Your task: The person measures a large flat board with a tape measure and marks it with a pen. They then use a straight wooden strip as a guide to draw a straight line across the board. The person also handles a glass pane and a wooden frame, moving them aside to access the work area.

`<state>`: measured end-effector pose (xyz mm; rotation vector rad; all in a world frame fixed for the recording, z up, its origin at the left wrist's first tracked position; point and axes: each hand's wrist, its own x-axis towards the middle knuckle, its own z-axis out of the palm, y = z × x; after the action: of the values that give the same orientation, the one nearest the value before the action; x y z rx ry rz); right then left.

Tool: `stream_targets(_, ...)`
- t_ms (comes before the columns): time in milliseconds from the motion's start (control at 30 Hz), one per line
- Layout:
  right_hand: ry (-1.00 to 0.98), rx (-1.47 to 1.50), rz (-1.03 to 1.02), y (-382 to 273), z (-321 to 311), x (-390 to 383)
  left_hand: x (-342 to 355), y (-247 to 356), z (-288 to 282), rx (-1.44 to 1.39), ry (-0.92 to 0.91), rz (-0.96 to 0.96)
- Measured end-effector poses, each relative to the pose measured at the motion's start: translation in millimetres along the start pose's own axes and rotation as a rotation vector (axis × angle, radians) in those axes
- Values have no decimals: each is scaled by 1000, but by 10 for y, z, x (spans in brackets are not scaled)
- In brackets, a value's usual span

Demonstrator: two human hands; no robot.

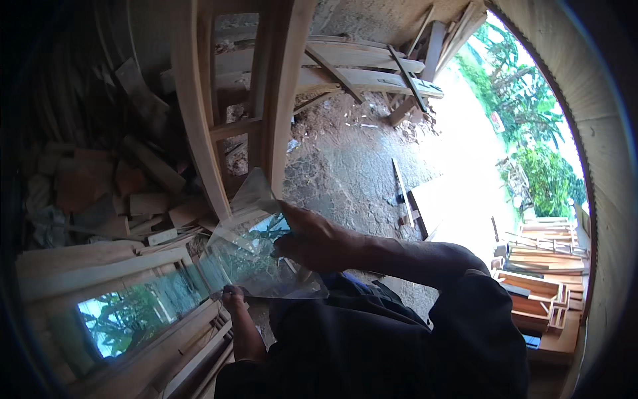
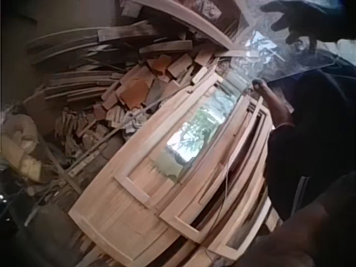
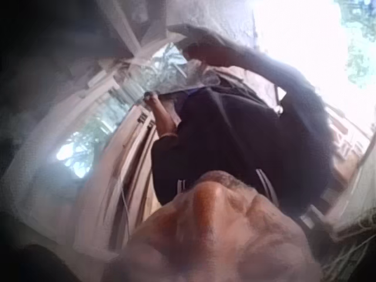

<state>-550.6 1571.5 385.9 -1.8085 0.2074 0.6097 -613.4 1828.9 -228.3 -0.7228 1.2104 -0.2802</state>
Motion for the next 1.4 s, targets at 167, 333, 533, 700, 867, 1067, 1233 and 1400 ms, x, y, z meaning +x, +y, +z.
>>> stream_targets(167, -18, -61, -140, 38, -419, -183, -23, 89, 63, 360, -27, 270)
stream_targets(333, 54, -35, -181, 254, -1108, -622, -180, -551, -78, 505, 46, 388)
stream_targets(533, 49, 114, -90, 483, -2085, -1150, -269, -1353, -530, 545, 74, 464)
stream_targets(700, 139, 89, -25, 810, -2970, -1889, 162, -2703, -1035, 577, 120, 393)
stream_targets(867, 170, 176, -252, 798, -3582, -2464, 1249, -2739, -439, 747, -241, 125)
stream_targets(1067, 450, 186, -156, 1617, -4211, -3487, 1577, -4760, -2076, 463, 178, 7)
stream_targets(1233, 742, 209, -95, 1900, -4187, -4189, 1688, -5721, -2566, 633, 85, 48)
stream_targets(1400, 1060, 282, 49, 1918, -4101, -4470, 2110, -6280, -2863, 791, 107, -14)
